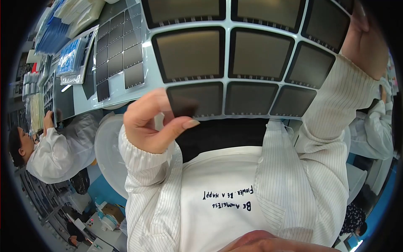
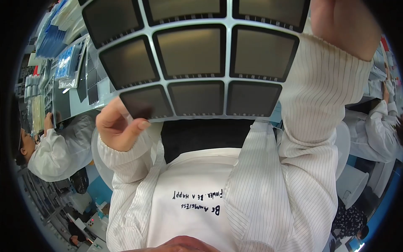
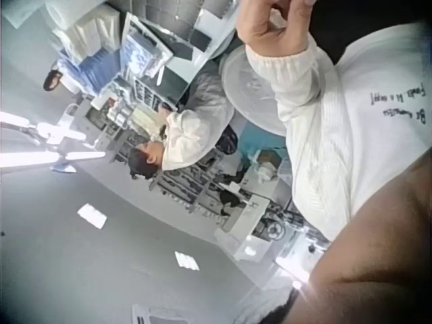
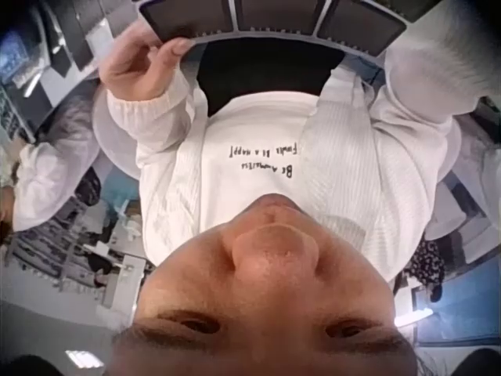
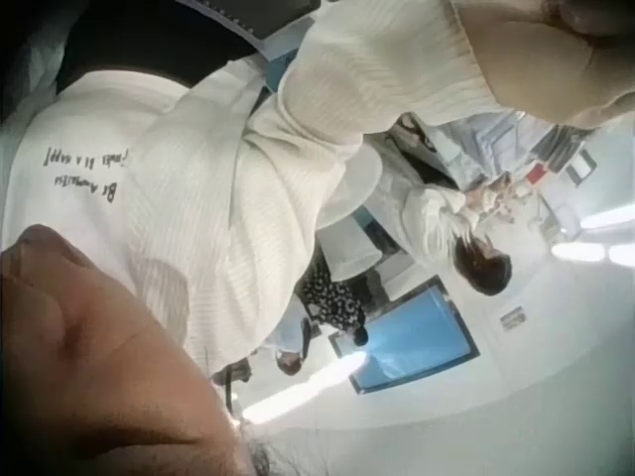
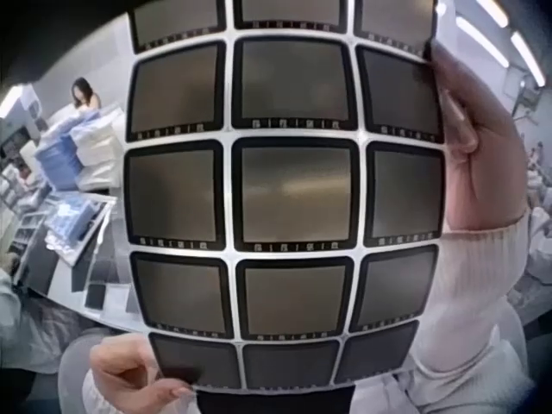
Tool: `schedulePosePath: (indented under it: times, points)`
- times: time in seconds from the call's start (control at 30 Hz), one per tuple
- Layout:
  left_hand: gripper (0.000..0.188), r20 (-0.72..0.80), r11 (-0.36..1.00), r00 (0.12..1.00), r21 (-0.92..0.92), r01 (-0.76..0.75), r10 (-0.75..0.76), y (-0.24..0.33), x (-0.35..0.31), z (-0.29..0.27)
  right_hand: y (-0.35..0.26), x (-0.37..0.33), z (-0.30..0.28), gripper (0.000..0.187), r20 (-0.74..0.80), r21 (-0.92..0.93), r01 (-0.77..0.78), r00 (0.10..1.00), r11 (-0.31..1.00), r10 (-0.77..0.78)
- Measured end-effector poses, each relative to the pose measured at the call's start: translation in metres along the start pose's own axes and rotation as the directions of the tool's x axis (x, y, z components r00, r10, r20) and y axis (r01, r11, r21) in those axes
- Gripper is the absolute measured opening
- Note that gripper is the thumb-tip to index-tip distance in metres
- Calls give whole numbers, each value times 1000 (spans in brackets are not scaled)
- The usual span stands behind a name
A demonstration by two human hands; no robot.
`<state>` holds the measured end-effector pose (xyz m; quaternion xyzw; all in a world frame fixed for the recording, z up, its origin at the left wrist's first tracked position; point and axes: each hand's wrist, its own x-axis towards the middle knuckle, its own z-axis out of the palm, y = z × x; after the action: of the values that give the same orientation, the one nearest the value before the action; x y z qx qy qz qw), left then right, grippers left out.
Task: Cleaning and inspecting glass panels with a grid pattern at a factory workstation.
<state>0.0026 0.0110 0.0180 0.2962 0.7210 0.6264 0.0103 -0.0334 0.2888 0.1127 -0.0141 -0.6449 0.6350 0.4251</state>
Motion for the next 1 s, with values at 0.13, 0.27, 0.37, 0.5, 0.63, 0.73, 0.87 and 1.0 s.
schedulePosePath:
  times: [0.13, 0.27, 0.37, 0.5, 0.63, 0.73, 0.87, 1.0]
  points:
    - [28, 178, 999, 984, 36, 13, -19, 2, -2, -1, 7, 12, -12, 21, 5, -10, -21, 1000, 1000, 22]
    - [31, 244, 999, 969, -22, -27, 31, -1, -1, 5, 6, 6, -4, 21, 10, -16, -44, 999, 999, 45]
    - [31, 310, 999, 950, -18, -34, 38, -2, 0, 6, 13, 11, -24, 19, 140, 107, -93, 987, 990, 77]
    - [32, 306, 998, 951, -60, -20, 37, -4, -3, 12, 39, 27, -76, 29, 132, -36, 33, 991, 999, -28]
    - [32, 341, 999, 940, -32, -12, 22, -1, -5, 16, 43, 27, -92, 33, 156, -90, 70, 986, 993, -55]
    - [32, 359, 1000, 933, -22, -12, 19, -1, -4, 17, 44, 24, -92, 34, 125, -166, 99, 989, 981, -79]
    - [31, 432, 999, 901, -3, 40, -35, -5, -8, 15, 35, 11, -71, 34, -33, -185, 19, 999, 983, -26]
    - [32, 474, 1000, 880, -4, 19, -15, -1, -5, 16, 46, 16, -95, 34, 126, -59, 11, 992, 998, -3]
